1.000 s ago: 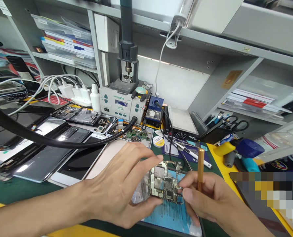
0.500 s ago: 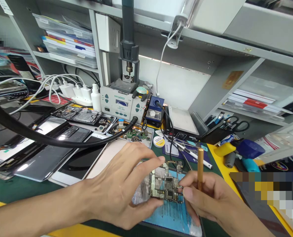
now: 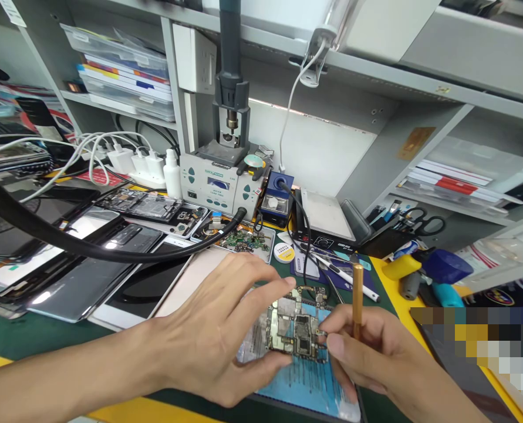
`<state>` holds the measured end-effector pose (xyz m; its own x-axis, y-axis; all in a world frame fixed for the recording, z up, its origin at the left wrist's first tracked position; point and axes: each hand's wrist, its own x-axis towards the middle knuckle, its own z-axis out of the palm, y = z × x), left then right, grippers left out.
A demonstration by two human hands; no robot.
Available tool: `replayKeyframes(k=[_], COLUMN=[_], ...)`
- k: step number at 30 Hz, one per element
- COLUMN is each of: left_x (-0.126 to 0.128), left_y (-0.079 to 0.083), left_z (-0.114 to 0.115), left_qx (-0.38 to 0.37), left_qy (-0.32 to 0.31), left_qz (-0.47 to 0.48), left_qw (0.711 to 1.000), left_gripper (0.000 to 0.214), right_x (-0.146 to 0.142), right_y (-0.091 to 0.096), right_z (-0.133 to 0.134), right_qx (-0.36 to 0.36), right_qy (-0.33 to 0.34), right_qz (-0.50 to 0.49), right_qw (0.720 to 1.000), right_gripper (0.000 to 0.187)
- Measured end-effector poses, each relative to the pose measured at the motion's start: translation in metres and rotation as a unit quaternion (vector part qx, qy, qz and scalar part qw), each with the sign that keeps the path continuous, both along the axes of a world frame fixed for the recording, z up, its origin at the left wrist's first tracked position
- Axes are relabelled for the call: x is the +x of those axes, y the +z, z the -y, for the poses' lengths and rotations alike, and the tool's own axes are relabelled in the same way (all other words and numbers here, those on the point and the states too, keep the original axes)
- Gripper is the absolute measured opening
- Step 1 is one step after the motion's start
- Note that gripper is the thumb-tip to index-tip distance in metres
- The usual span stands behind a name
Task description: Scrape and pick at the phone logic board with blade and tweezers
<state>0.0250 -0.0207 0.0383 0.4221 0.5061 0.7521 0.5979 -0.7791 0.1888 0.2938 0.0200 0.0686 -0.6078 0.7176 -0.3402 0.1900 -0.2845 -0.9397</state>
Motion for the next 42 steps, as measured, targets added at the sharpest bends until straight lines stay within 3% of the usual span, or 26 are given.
replayKeyframes(k=[18,29,34,42], left_x=[0.0,0.0,0.001,0.005], left_y=[0.001,0.002,0.002,-0.001], left_z=[0.0,0.0,0.002,0.004], left_qx=[-0.005,0.011,-0.002,-0.024], left_qy=[-0.006,0.002,0.011,0.085], left_qz=[0.001,-0.004,-0.002,0.03], left_qw=[1.0,1.0,1.0,0.996], left_gripper=[0.064,0.063,0.065,0.07], right_x=[0.001,0.0,-0.004,-0.012], right_y=[0.0,0.003,0.002,-0.003], right_z=[0.002,0.001,-0.001,-0.002], right_qx=[0.002,0.042,0.032,0.041], right_qy=[0.0,0.01,-0.016,-0.102], right_qz=[0.017,0.037,0.032,0.012], right_qw=[1.0,0.998,0.999,0.994], right_gripper=[0.045,0.045,0.048,0.047])
